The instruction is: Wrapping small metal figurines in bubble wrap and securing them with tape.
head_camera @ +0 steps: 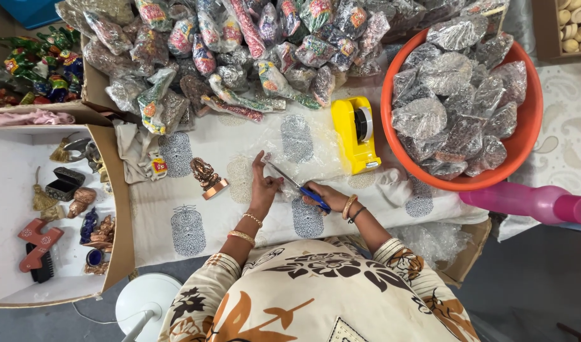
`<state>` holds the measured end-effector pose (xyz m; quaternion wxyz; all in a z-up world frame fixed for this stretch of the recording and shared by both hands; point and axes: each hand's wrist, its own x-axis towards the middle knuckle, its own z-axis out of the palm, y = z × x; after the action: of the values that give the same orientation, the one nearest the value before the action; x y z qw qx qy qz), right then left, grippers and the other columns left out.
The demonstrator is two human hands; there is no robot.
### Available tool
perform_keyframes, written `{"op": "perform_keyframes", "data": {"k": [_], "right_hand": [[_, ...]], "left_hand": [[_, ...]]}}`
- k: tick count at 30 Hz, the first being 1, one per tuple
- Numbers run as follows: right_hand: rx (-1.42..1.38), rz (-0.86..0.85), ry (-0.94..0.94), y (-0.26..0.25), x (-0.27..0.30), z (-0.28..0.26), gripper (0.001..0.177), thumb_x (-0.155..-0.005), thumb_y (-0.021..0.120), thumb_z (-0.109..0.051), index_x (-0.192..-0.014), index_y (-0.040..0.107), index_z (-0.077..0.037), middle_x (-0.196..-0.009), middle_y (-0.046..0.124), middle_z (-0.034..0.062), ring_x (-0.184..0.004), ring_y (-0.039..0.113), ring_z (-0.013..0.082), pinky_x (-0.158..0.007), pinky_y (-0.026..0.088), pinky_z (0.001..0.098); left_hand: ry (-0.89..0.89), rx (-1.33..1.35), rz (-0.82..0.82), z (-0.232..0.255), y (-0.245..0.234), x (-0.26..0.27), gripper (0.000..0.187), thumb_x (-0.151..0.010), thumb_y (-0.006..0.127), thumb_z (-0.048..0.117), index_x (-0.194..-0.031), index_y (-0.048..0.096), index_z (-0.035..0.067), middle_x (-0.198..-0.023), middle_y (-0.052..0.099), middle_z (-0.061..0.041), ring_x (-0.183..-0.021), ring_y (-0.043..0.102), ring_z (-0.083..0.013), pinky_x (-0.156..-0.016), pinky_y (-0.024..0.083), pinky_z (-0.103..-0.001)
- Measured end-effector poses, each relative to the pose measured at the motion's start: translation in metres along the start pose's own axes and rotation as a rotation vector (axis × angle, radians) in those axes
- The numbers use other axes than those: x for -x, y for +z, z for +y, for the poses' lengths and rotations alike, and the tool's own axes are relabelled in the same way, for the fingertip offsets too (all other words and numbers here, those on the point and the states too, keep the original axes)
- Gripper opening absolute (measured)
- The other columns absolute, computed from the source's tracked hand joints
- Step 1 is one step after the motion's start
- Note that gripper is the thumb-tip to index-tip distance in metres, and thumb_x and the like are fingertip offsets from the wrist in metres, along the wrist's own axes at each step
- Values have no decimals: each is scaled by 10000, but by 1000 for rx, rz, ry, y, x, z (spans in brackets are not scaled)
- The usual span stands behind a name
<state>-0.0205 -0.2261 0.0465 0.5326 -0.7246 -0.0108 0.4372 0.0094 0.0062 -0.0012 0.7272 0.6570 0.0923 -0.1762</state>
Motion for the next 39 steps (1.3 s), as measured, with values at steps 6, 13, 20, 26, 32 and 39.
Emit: {"op": "perform_keyframes", "data": {"k": [6, 13, 20, 26, 32, 39], "right_hand": [[-101, 13, 4, -4, -6, 17, 341, -980, 595, -309, -1275, 562, -141, -1002, 724, -12, -664, 595, 23, -469, 469, 209], [-61, -3, 14, -5, -6, 10, 332, -995, 576, -289, -1294, 554, -146, -1054, 746, -18, -701, 620, 27, -484, 478, 209], [63, -43, -29, -6, -10, 5, 393, -978, 638, -400, -1262, 550, -144, -992, 684, 0, -617, 592, 55, -498, 509, 230], [76, -48, -8, -10, -13, -5, 439, -966, 613, -479, -1254, 549, -154, -880, 630, 1, -560, 566, 67, -494, 504, 238], [57, -62, -8, -5, -23, -2, 440, -983, 608, -488, -1242, 556, -135, -794, 583, -2, -539, 553, 65, -483, 492, 243], [-82, -66, 8, -4, -32, 7, 344, -1009, 585, -387, -1251, 557, -144, -890, 663, -43, -634, 608, 20, -490, 482, 224]], "left_hand": [[-9, 95, -1, 4, -1, 1, 864, -880, 655, -105, -1556, 212, 202, -1533, 310, -182, -763, 680, -133, -582, 611, -272], [-45, -52, 219, 10, -4, -1, 427, -983, 656, 61, -1383, 519, 124, -1287, 601, -116, -778, 667, -122, -543, 577, -258], [46, 227, 198, -23, -14, -16, 377, -954, 671, -18, -1316, 579, 27, -1222, 626, -92, -878, 632, -105, -751, 588, -265], [72, 302, 161, -22, -22, -17, 390, -970, 624, -31, -1354, 569, 0, -1364, 611, -76, -892, 638, -101, -797, 582, -271], [48, 290, 161, -18, -23, -15, 537, -909, 638, -113, -1412, 518, 32, -1442, 556, -104, -869, 647, -113, -765, 591, -284], [17, 319, 141, -4, -25, -10, 796, -843, 618, -188, -1528, 378, 139, -1531, 417, -76, -833, 628, -98, -764, 610, -287]]}}
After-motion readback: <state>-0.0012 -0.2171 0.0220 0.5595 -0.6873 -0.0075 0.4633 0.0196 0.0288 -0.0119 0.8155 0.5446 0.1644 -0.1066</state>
